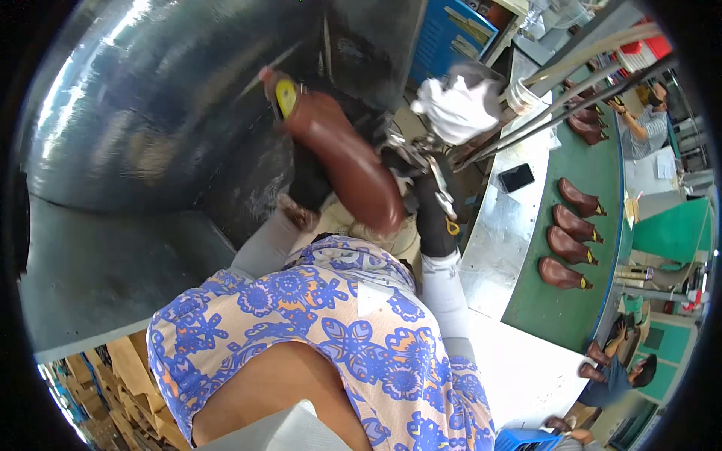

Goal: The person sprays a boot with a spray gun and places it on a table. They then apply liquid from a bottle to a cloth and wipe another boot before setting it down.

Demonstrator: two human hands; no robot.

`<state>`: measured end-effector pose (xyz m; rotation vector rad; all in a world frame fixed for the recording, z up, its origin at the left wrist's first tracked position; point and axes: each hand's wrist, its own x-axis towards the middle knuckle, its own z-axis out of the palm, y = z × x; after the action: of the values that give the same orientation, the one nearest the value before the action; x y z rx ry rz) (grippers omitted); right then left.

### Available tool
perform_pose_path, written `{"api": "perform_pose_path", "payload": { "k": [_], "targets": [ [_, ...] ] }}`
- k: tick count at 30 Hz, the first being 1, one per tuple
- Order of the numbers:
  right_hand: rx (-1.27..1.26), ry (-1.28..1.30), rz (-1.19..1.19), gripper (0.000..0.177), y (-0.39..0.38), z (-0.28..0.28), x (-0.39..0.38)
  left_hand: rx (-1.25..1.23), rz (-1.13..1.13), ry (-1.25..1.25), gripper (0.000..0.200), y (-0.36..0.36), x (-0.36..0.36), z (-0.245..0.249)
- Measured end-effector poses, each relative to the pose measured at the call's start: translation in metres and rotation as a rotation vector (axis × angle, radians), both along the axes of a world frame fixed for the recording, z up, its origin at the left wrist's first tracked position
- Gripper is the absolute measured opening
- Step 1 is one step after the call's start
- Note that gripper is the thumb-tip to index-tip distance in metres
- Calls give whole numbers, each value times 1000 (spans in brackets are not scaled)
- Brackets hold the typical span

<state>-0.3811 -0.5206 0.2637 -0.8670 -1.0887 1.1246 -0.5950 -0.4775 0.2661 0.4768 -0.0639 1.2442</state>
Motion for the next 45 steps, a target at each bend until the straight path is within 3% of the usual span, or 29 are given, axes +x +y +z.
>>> {"api": "perform_pose_path", "payload": {
  "k": [2,3,5,7,8,10,11,13,17,19,21,23,25,29,32,33,34,36,38,40,42,45],
  "targets": [
    [80,-188,-27,31,-14,12,16,134,235,15,51,10,-21,34],
    [-115,-8,-38,34,-43,49,2,76,368,92,50,18,-31,44],
    [-14,-6,20,35,-48,32,10,25,525,158,49,40,-57,55],
    [-46,-120,62,32,-58,21,20,-19,314,9,35,63,-84,60],
    [-57,-94,19,26,-70,53,0,-15,327,5,35,70,-91,61],
    [114,-436,64,21,-66,42,5,-10,397,34,41,78,-98,64],
    [71,-252,174,16,-69,54,-4,-9,400,32,41,77,-99,64],
    [76,-281,223,14,-71,63,-9,318,50,-149,42,74,-99,64],
    [57,-290,186,16,-63,61,-10,191,-7,-140,50,72,-97,65],
    [7,-174,150,16,-62,60,-6,21,757,378,49,44,-69,87],
    [34,-233,164,14,-67,85,-4,63,737,367,48,57,-78,74],
    [100,-292,131,14,-66,70,-6,103,715,355,47,70,-88,63],
    [171,-323,122,14,-67,62,-6,310,533,155,40,79,-94,55],
    [14,-139,69,14,-67,55,-2,148,290,5,38,75,-92,65],
    [-92,-202,59,18,-57,54,5,322,464,108,43,90,-84,69],
    [125,-307,61,18,-61,74,1,128,482,58,48,97,-84,71],
    [75,-207,126,18,-59,65,-1,-64,499,8,55,100,-84,73],
    [147,-294,-19,21,-50,49,-1,-21,586,23,59,89,-69,86],
    [-64,12,-54,22,-51,60,-10,24,671,39,64,80,-58,91],
    [-174,56,-48,22,-39,41,-1,73,719,25,65,77,-53,91],
    [7,-205,-233,20,-26,28,-12,88,774,44,66,73,-42,96],
    [75,-249,39,28,-34,54,-22,85,864,67,68,68,-25,103]
  ]
}}
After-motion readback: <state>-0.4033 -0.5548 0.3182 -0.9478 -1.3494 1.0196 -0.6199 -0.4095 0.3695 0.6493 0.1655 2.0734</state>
